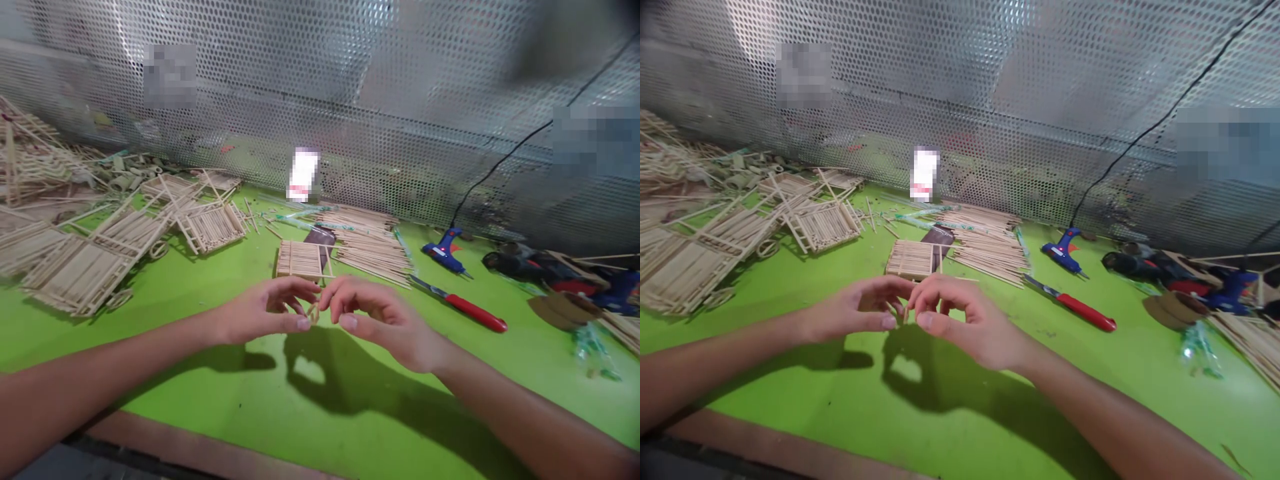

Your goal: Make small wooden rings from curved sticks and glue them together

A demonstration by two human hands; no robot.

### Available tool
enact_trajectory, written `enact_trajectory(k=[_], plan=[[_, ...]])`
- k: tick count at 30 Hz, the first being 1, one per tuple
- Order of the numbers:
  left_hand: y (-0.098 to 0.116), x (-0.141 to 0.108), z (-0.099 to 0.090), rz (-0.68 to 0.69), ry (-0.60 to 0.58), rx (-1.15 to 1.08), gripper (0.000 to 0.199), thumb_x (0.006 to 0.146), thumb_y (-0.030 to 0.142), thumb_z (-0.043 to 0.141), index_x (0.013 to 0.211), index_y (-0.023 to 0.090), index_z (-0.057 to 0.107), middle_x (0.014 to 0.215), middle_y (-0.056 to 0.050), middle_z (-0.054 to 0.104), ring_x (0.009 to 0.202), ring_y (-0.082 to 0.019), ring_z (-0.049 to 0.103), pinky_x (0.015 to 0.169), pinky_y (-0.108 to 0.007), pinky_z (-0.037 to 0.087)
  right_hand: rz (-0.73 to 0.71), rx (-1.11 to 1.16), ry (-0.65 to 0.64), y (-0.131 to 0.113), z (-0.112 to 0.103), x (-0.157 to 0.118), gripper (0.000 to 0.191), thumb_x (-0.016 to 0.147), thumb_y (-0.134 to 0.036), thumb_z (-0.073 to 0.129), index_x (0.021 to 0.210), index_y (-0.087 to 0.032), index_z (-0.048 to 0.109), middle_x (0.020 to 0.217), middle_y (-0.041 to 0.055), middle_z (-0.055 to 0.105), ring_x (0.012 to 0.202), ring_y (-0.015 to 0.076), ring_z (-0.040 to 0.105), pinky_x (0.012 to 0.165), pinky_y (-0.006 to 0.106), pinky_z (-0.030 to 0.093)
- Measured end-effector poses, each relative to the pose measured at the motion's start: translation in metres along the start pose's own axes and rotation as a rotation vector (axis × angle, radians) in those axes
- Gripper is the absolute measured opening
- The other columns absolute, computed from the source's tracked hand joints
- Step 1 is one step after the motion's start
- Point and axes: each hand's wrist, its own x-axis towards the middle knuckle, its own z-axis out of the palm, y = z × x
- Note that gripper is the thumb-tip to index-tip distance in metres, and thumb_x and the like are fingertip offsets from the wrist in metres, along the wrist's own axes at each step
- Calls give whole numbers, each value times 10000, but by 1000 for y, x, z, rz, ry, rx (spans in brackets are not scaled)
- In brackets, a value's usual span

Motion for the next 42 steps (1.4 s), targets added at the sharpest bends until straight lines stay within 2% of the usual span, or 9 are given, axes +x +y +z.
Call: enact_trajectory(k=[4, 8, 13, 17, 24, 30, 33, 39, 42], plan=[[1, 2, -3, -61, -47, -109, 265, 833, 357, 815, 1050, 220, 749, 966, -47, 724, 853, -176, 664, 823, -400, 531, 26, 37, -25, 5, 4, 3, 205, 975, -398, 664, 886, -217, 695, 1055, 41, 687, 866, 169, 606, 746, 318, 466], [-2, 4, -3, -87, -60, -201, 200, 785, 323, 862, 894, 204, 745, 869, -10, 716, 775, -131, 640, 780, -347, 491, 39, 54, -46, 6, 6, 4, 190, 973, -375, 667, 881, -212, 696, 1050, 37, 697, 836, 158, 603, 730, 311, 462], [-7, 5, -1, -84, -85, -209, 206, 769, 269, 870, 932, 202, 764, 847, -4, 697, 736, -116, 605, 728, -305, 458, 44, 49, -49, 5, 9, 4, 172, 960, -349, 683, 869, -203, 698, 1049, 43, 713, 876, 170, 626, 760, 322, 479], [-8, 4, 0, -104, -81, -152, 187, 809, 344, 833, 852, 175, 765, 760, -6, 675, 652, -106, 544, 632, -277, 389, 45, 47, -56, 4, 8, 4, 158, 961, -324, 683, 867, -199, 701, 1040, 38, 712, 813, 146, 614, 730, 304, 487], [-7, 4, -1, -110, 1, -126, 225, 785, 381, 843, 818, 173, 764, 734, -5, 666, 641, -108, 527, 609, -269, 357, 39, 0, -52, 5, 3, 4, 182, 975, -366, 672, 897, -209, 720, 1049, 51, 709, 827, 148, 617, 721, 299, 487], [-7, 4, -2, -113, 14, -100, 254, 795, 408, 834, 801, 168, 751, 717, 4, 644, 622, -98, 509, 599, -267, 356, 28, -15, -21, 7, -2, 6, 204, 982, -374, 656, 872, -209, 704, 1067, 49, 713, 788, 135, 609, 686, 286, 486], [-6, 3, -2, -111, 16, -83, 260, 806, 420, 828, 799, 174, 744, 710, 7, 637, 609, -95, 495, 585, -264, 348, 42, -3, 61, 14, -9, 9, 191, 967, -389, 663, 901, -212, 684, 1035, 48, 687, 748, 133, 586, 669, 292, 492], [-2, 1, -1, -142, 38, -64, 310, 782, 473, 840, 779, 182, 735, 694, 6, 627, 598, -97, 480, 563, -258, 332, 73, -153, 482, 45, -26, 20, 246, 854, -293, 744, 1016, -225, 572, 808, -30, 501, 681, 128, 484, 615, 273, 426], [-2, 0, -2, -152, 72, -55, 305, 780, 472, 838, 790, 184, 737, 708, 2, 635, 606, -102, 485, 577, -263, 346, 71, -223, 497, 48, -28, 22, 196, 862, -275, 706, 978, -214, 561, 769, -34, 484, 682, 133, 479, 625, 281, 421]])
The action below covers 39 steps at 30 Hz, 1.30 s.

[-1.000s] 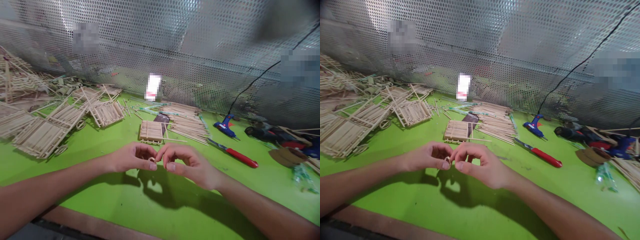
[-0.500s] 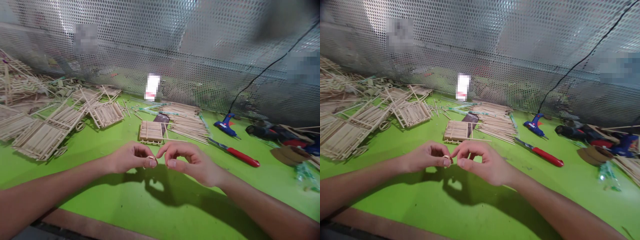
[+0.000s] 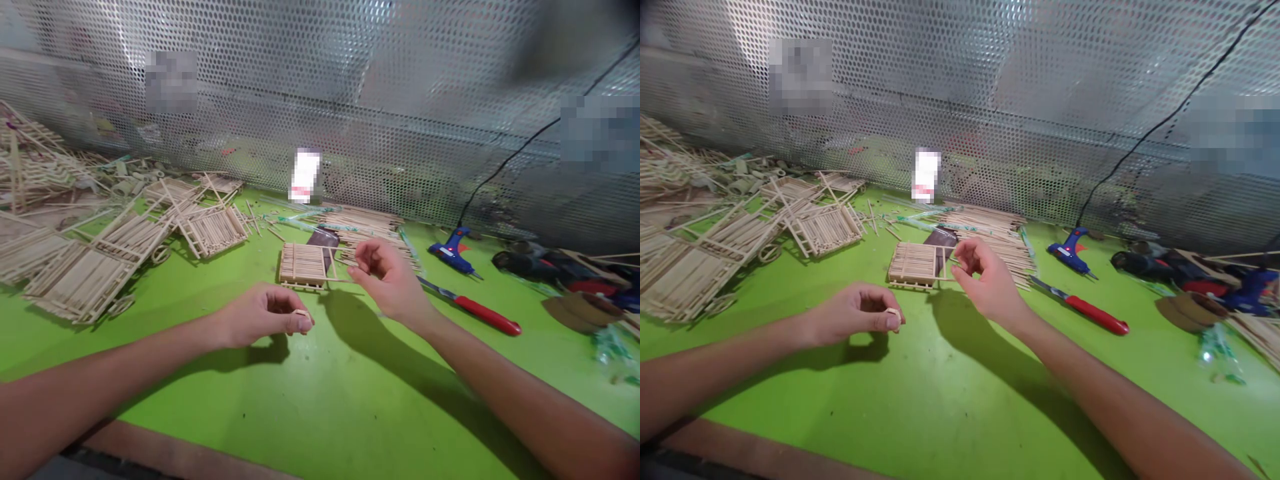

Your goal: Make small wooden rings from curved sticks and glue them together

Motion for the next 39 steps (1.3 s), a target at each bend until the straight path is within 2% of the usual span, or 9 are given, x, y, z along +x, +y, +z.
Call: enact_trajectory(k=[7, 10, 13, 17, 20, 26, 30, 34, 39], plan=[[-1, 0, -2, 84, 141, 57, 270, 815, 482, 803, 850, 217, 767, 744, 2, 620, 597, -106, 414, 561, -265, 298, 76, 49, -284, -21, 11, -17, 209, 885, -382, 734, 933, -199, 643, 873, 23, 651, 742, 153, 588, 686, 312, 498], [2, 1, -2, 151, 227, 78, 243, 812, 461, 804, 811, 220, 773, 823, -16, 636, 669, -126, 473, 612, -285, 348, 113, 128, -386, -18, 21, -26, 258, 919, -442, 723, 980, -198, 662, 902, 33, 662, 756, 149, 589, 668, 303, 485], [4, 2, -2, 133, 278, 109, 255, 810, 484, 800, 831, 230, 791, 827, -22, 640, 723, -152, 523, 658, -306, 392, 161, 243, -428, -9, 32, -31, 319, 909, -490, 741, 1012, -201, 655, 884, 21, 643, 735, 140, 557, 644, 299, 468], [5, 1, 0, 85, 269, 118, 323, 804, 537, 794, 871, 222, 812, 836, -37, 667, 758, -174, 566, 690, -325, 421, 177, 286, -439, -5, 42, -33, 380, 921, -542, 711, 1077, -197, 695, 892, 31, 657, 681, 126, 511, 591, 290, 438], [6, 0, 1, 79, 238, 133, 322, 809, 534, 790, 878, 221, 825, 865, -50, 696, 773, -182, 593, 698, -332, 446, 168, 224, -415, -11, 43, -33, 395, 916, -558, 708, 1036, -183, 736, 806, 20, 649, 626, 118, 480, 533, 268, 377], [5, 1, 2, 79, 239, 132, 349, 800, 558, 797, 881, 220, 833, 902, -69, 715, 772, -185, 603, 686, -340, 464, 126, 129, -398, -18, 43, -34, 396, 919, -547, 705, 1044, -175, 759, 838, 41, 692, 641, 130, 528, 522, 250, 374], [5, 0, 2, 86, 237, 135, 374, 804, 566, 793, 947, 222, 828, 892, -66, 707, 764, -174, 582, 653, -315, 441, 75, 91, -348, -17, 44, -35, 396, 962, -549, 638, 981, -171, 752, 805, 35, 675, 613, 126, 501, 501, 244, 343], [5, -3, 0, 8, 224, 127, 469, 824, 571, 774, 1145, 229, 772, 779, -27, 677, 577, -109, 460, 513, -257, 322, 18, 59, -290, -15, 43, -35, 402, 984, -545, 599, 912, -174, 735, 780, 35, 670, 604, 130, 508, 489, 243, 351], [4, -4, -2, -16, 252, 138, 410, 780, 558, 813, 969, 197, 766, 758, -14, 668, 559, -99, 479, 494, -250, 328, -49, -16, -272, -9, 42, -36, 345, 983, -488, 610, 918, -176, 744, 783, 40, 695, 624, 141, 553, 505, 250, 377]])
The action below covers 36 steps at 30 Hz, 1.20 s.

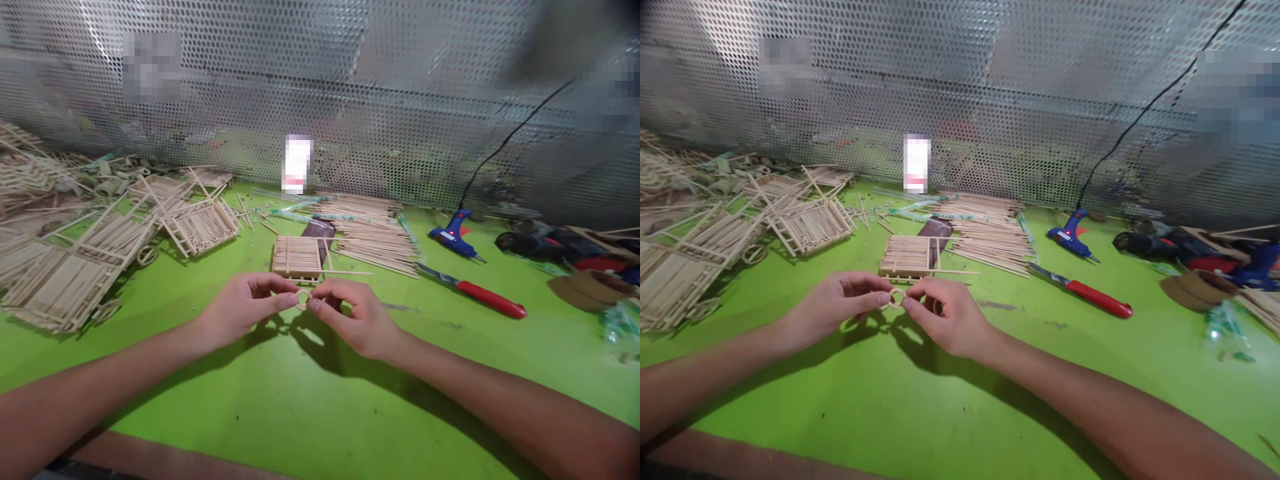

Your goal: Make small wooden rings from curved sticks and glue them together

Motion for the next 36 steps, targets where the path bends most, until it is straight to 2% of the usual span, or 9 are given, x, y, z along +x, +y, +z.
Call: enact_trajectory(k=[3, 8, 13, 19, 25, 30, 36], plan=[[-1, 0, 1, -26, -11, 4, 423, 763, 580, 818, 919, 191, 760, 726, -13, 664, 545, -106, 503, 489, -257, 343, -12, -10, -17, 3, 0, 0, 328, 977, -473, 619, 923, -175, 746, 793, 47, 706, 645, 147, 575, 519, 252, 400], [-1, 0, 3, -34, 8, 41, 432, 778, 592, 796, 923, 187, 767, 700, -6, 654, 541, -106, 494, 490, -261, 352, 46, 65, -19, 0, 0, 1, 297, 956, -451, 646, 1002, -181, 762, 874, 56, 736, 666, 146, 595, 501, 236, 414], [-2, 1, 3, -37, 22, 76, 388, 808, 543, 786, 943, 180, 769, 727, -16, 670, 562, -110, 503, 518, -277, 367, 110, 139, -40, -1, -1, 2, 305, 944, -459, 652, 899, -171, 744, 775, 41, 695, 643, 147, 565, 514, 251, 399], [-5, 0, 3, -34, 28, 128, 398, 808, 546, 774, 947, 173, 776, 793, -57, 720, 639, -152, 555, 582, -309, 400, 143, 158, -107, 1, -1, 2, 293, 941, -442, 659, 886, -162, 728, 745, 27, 672, 601, 130, 527, 503, 247, 371], [-4, -1, 5, -57, 26, 158, 403, 802, 548, 761, 930, 166, 772, 793, -63, 729, 632, -157, 561, 572, -307, 395, 151, 157, -146, 1, -1, 2, 308, 934, -456, 660, 885, -161, 734, 732, 17, 672, 561, 116, 512, 472, 233, 361], [-3, -1, 6, -43, 32, 187, 401, 802, 545, 746, 917, 162, 776, 779, -66, 731, 627, -157, 559, 565, -303, 391, 144, 155, -157, 2, -1, 2, 288, 930, -432, 675, 887, -153, 734, 735, 21, 676, 596, 125, 540, 509, 240, 395], [-1, -1, 7, -46, 23, 154, 425, 777, 572, 772, 897, 165, 774, 725, -37, 698, 578, -129, 525, 522, -277, 372, 145, 210, -160, 6, -1, 1, 294, 936, -437, 657, 881, -155, 717, 709, 6, 642, 556, 106, 497, 473, 225, 355]])
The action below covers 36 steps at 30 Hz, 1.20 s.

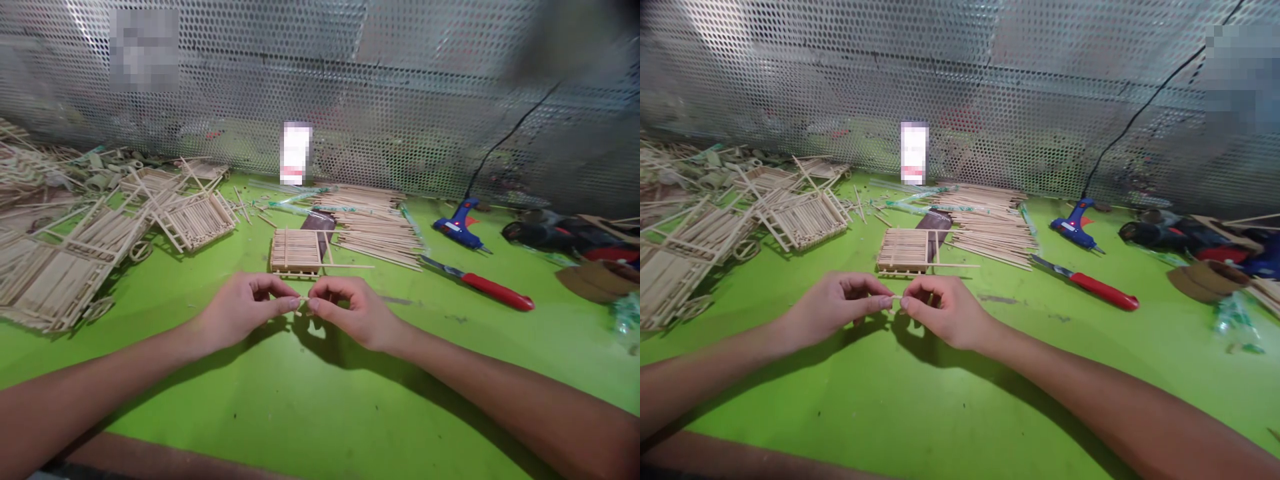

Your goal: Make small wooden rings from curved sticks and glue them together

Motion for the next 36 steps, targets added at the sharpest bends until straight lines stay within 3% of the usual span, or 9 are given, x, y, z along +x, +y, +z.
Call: enact_trajectory(k=[11, 16, 21, 27, 30, 36], plan=[[-2, 1, 0, -10, -1, -44, 398, 759, 559, 800, 869, 177, 770, 689, -19, 678, 545, -112, 515, 501, -259, 365, 21, 45, 7, 2, 2, 1, 300, 937, -448, 666, 885, -156, 708, 712, 2, 628, 564, 101, 495, 481, 229, 354], [-1, 1, -4, -51, -6, -164, 417, 745, 559, 824, 916, 183, 763, 729, -16, 682, 542, -110, 556, 510, -260, 421, 5, 152, -2, 11, 0, 1, 340, 960, -513, 651, 967, -180, 722, 775, 16, 654, 633, 123, 563, 543, 260, 424], [2, 2, -5, -47, 38, -217, 421, 699, 544, 866, 878, 182, 748, 741, -4, 677, 531, -100, 564, 518, -258, 438, 34, 168, -25, 13, 2, -1, 337, 920, -511, 715, 1017, -189, 738, 811, 22, 671, 614, 115, 538, 523, 259, 406], [-1, 4, -3, -21, 4, -213, 392, 734, 498, 850, 927, 177, 734, 809, -12, 686, 606, -104, 578, 555, -257, 469, 34, 139, 36, 8, 3, -1, 320, 921, -491, 720, 966, -175, 732, 774, 7, 644, 623, 111, 521, 532, 250, 388], [0, 4, -3, -2, -13, -204, 406, 727, 477, 861, 967, 185, 713, 858, -22, 701, 670, -124, 595, 563, -252, 474, 32, 106, 17, 6, 1, -1, 349, 932, -511, 695, 949, -163, 723, 759, 7, 636, 618, 114, 522, 531, 250, 383], [0, 2, -3, 25, -33, -79, 425, 775, 483, 812, 1057, 185, 703, 916, -39, 717, 616, -109, 549, 560, -265, 440, 36, 46, -39, 0, 1, 0, 386, 921, -536, 694, 902, -151, 716, 719, 3, 629, 591, 111, 505, 517, 239, 365]])
